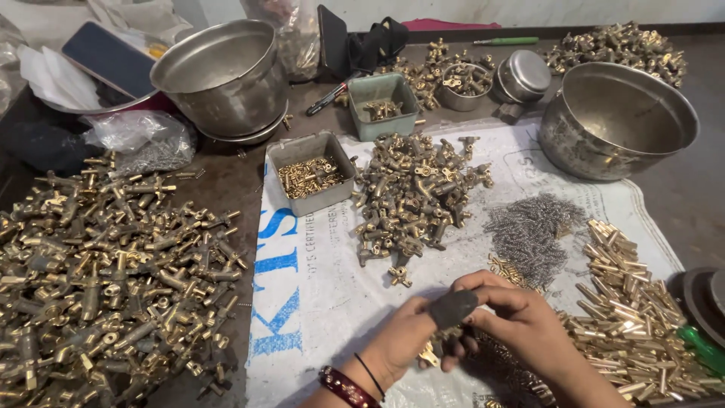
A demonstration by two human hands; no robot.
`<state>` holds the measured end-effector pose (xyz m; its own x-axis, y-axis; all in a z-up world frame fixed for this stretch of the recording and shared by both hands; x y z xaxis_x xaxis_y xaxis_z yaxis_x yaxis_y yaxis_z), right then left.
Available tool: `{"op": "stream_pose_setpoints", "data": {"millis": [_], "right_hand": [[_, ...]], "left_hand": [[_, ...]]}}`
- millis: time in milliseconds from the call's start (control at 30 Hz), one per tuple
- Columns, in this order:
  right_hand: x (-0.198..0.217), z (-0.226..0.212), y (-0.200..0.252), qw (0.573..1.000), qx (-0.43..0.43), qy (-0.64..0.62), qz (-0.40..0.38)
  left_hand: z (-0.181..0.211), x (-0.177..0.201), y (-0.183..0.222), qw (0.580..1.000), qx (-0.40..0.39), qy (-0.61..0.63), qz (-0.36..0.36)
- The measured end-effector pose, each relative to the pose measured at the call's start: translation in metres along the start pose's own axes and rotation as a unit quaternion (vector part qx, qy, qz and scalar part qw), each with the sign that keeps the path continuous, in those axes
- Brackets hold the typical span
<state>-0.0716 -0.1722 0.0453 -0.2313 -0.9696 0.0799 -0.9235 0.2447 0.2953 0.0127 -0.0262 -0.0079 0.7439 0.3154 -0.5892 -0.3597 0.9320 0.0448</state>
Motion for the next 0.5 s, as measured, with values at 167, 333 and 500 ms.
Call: {"op": "stream_pose_setpoints", "data": {"millis": [167,333,500], "right_hand": [[0.052,-0.018,0.01,0.958,0.15,0.166,0.179],[0.088,-0.013,0.024,0.899,-0.069,0.158,0.402],[0.049,-0.011,-0.002,0.82,0.028,0.499,0.277]], "left_hand": [[0.026,-0.017,0.007,0.914,-0.171,-0.367,0.007],[0.045,-0.052,0.015,0.738,-0.228,-0.633,-0.05],[-0.004,0.015,-0.008,0.986,-0.073,-0.114,0.1]]}}
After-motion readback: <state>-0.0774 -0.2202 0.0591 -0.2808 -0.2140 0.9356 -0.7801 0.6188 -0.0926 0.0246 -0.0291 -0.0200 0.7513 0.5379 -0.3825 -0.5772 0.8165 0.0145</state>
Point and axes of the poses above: each hand's wrist, its own y-axis away from the middle knuckle, its own x-axis out of the back of the hand, z = x × y, the point moved 4 cm from there along -y, towards the middle knuckle, and after that the axes turned 10 degrees about -x, right-handed, at the moved point
